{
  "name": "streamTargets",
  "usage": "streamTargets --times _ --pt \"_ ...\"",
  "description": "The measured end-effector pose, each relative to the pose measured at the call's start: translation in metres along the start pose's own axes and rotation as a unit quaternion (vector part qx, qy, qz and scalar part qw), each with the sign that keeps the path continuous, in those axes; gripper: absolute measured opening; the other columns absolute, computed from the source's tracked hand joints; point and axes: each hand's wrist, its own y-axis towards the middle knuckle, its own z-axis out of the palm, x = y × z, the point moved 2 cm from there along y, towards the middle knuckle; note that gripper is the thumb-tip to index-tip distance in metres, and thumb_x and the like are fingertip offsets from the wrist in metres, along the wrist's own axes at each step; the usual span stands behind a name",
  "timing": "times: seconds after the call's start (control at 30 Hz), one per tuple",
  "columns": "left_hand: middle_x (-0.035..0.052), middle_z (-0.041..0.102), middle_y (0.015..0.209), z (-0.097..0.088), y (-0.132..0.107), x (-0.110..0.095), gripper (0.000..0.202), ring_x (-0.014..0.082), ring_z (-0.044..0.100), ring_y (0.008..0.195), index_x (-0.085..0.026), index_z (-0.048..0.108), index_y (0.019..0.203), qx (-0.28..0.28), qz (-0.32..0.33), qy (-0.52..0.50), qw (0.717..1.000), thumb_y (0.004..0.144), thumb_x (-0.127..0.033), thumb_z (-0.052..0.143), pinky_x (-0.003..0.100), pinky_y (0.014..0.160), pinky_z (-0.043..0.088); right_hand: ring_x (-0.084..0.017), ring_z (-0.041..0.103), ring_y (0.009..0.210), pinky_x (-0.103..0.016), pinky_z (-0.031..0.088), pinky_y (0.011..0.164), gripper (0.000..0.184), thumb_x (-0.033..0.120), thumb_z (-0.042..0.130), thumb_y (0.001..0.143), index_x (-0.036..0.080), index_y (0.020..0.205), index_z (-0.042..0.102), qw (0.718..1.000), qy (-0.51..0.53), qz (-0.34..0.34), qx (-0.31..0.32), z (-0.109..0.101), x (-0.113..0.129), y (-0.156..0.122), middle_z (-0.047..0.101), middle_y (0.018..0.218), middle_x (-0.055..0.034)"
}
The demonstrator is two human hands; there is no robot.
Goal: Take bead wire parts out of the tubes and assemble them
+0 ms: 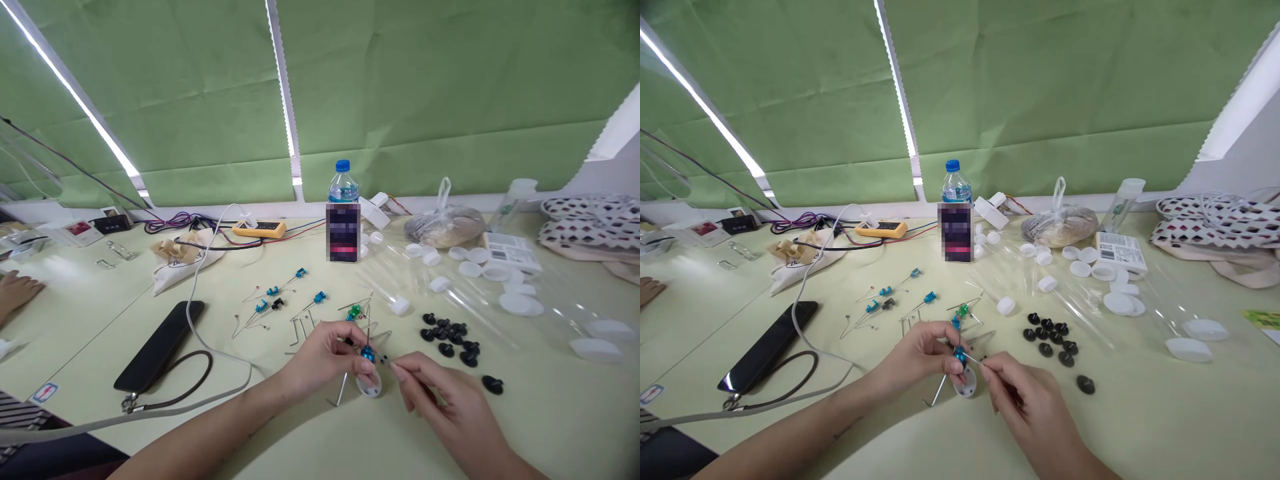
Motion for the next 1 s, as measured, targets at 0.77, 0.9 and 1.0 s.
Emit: streamTargets --times 0.77,0.9,1.0 --pt "0.0119 0.067 0.085 0.008 -0.025 -0.030 0.019 0.0179 0.063 0.079 -0.008 0.064 0.091 -0.026 0.445 0.572 0.689 0.088 -0.007 0.046 0.029 0.068 0.056 -0.006 0.033 0.035 -0.020 0.025 0.037 0.072 0.066 0.010 0.090 0.017 0.063 0.055 0.848 0.417 0.280 0.169 0.012 -0.005 0.007 0.046 0.047 0.0023" --pt "0.0135 0.068 0.088 0.011 -0.033 -0.029 0.017 0.0188 0.063 0.077 -0.005 0.063 0.092 0.016 0.539 0.652 0.532 0.087 -0.006 0.047 0.030 0.068 0.057 -0.003 0.014 0.032 -0.018 0.012 0.035 0.054 0.058 0.030 0.093 0.019 0.058 0.042 0.723 0.557 0.332 0.239 0.020 0.002 0.002 0.031 0.041 0.0096" --pt "0.0117 0.067 0.087 0.013 -0.031 -0.031 0.018 0.0178 0.064 0.081 -0.007 0.063 0.093 0.007 0.491 0.615 0.617 0.089 -0.009 0.045 0.028 0.072 0.057 -0.006 0.027 0.041 -0.019 0.021 0.040 0.042 0.047 0.041 0.094 0.019 0.063 0.045 0.870 0.383 0.224 0.214 0.007 0.004 0.002 0.037 0.050 0.0070"
